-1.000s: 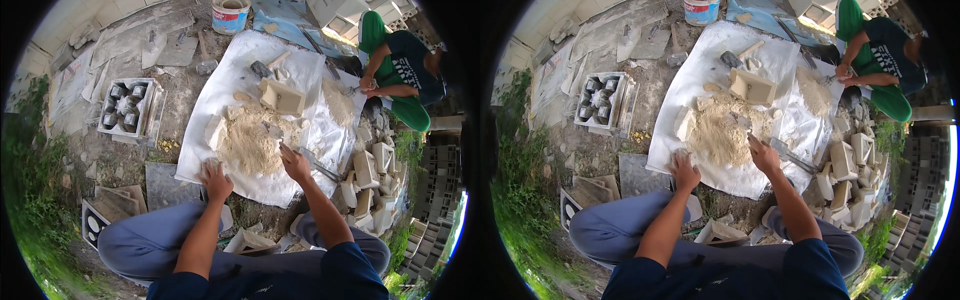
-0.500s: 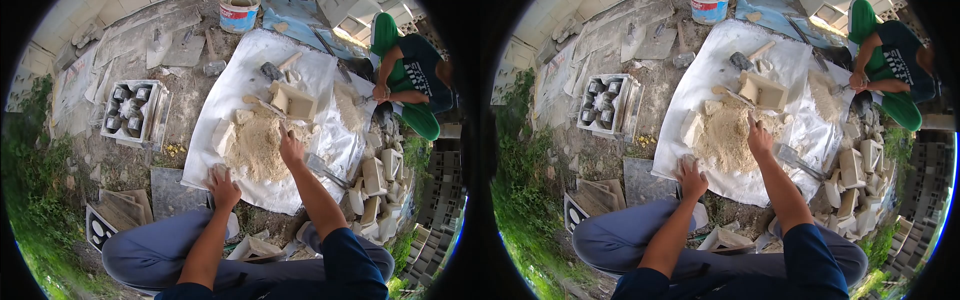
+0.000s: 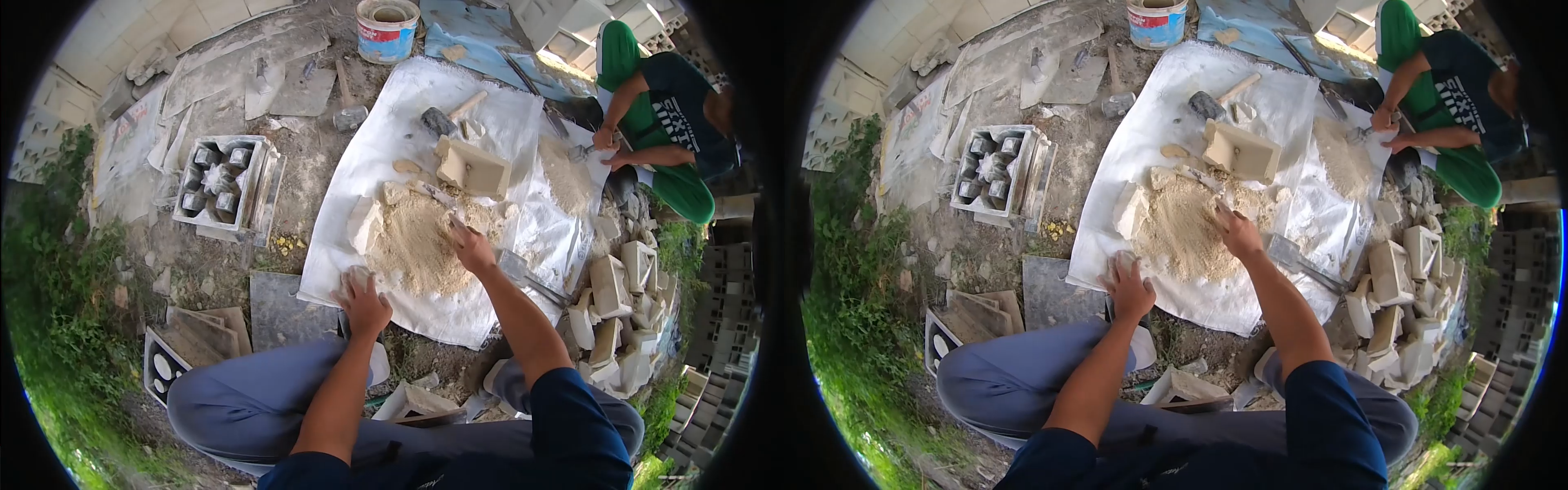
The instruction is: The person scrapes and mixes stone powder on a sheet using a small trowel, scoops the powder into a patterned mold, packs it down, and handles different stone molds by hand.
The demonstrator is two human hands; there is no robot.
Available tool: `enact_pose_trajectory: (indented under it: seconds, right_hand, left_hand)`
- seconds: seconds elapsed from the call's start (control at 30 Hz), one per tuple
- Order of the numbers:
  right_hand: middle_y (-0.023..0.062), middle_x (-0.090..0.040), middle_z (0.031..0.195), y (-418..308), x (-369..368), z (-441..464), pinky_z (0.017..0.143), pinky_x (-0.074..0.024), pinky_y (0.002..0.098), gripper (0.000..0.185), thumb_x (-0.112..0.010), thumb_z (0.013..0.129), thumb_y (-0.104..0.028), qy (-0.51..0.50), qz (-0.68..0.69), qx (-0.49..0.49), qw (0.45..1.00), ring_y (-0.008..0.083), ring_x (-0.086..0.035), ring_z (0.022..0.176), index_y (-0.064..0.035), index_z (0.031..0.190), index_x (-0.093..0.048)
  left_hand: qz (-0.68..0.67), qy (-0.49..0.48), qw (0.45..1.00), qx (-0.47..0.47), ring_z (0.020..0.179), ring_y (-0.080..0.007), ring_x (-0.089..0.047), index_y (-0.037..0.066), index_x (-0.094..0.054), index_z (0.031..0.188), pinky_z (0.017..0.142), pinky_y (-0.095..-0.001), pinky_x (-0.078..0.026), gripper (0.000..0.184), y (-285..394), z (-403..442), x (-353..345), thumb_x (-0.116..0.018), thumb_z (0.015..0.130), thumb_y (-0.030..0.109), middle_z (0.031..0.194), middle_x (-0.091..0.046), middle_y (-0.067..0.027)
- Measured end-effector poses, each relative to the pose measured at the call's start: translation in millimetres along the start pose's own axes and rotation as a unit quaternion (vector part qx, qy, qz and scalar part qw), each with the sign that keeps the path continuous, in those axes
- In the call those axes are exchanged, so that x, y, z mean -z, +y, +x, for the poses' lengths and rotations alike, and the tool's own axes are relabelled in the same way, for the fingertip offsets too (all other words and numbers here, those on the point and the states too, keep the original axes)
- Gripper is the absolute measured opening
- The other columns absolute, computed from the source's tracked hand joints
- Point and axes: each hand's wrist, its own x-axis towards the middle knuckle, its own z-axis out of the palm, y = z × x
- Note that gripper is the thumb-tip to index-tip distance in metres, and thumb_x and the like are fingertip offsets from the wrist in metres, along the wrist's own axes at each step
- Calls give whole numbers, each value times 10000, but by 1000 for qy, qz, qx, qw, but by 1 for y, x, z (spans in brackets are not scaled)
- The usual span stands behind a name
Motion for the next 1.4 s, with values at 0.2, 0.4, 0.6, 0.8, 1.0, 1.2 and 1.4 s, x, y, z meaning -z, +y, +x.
enact_pose_trajectory:
  seconds: [0.2,0.4,0.6,0.8,1.0,1.2,1.4]
  right_hand:
    - [152,-683,1245,13,10,-54,871,-572,500,687,-638,922,-154,-38,-20,21,999,414,-679,1035,-280,1553,-399]
    - [118,-685,1012,18,26,-79,705,-568,482,592,-657,946,-202,45,-57,89,993,409,-679,840,-318,1501,-487]
    - [69,-684,1013,-8,30,-30,657,-605,444,533,-609,999,-318,67,-88,97,989,345,-704,743,-403,1506,-468]
    - [78,-693,1055,-39,23,20,638,-599,468,483,-578,1015,-333,5,-164,105,981,341,-715,760,-398,1485,-487]
    - [138,-687,1145,-38,14,71,814,-583,498,499,-597,993,-243,67,-52,68,994,387,-704,908,-338,1475,-514]
    - [127,-701,1255,-26,4,51,924,-572,433,613,-669,925,-184,-40,45,28,998,368,-692,1072,-286,1503,-492]
    - [105,-739,1058,13,18,-15,799,-585,422,604,-714,884,-160,-86,-1,126,988,359,-704,898,-242,1460,-549]
  left_hand:
    - [4,-19,1000,6,1562,-438,-66,133,-470,1499,1166,-760,13,612,0,0,3,-577,917,289,1668,-165,-218]
    - [4,7,1000,0,1564,-436,-61,128,-484,1485,1165,-763,10,603,-2,0,-4,-586,912,283,1667,-172,-214]
    - [2,0,1000,5,1563,-439,-71,130,-490,1482,1163,-766,-2,597,1,0,0,-588,912,280,1665,-170,-228]
    - [22,13,1000,2,1554,-442,-97,146,-478,1474,1159,-772,-32,587,0,1,-4,-612,918,278,1656,-176,-206]
    - [12,10,1000,-4,1552,-452,-93,138,-475,1471,1159,-771,-33,587,-1,2,-4,-610,917,273,1652,-177,-215]
    - [10,-7,1000,3,1552,-455,-85,127,-468,1477,1157,-771,-37,594,3,1,4,-610,918,270,1655,-163,-220]
    - [2,10,1000,-9,1553,-451,-83,130,-471,1478,1146,-784,-40,588,-2,0,-1,-606,922,267,1655,-160,-222]
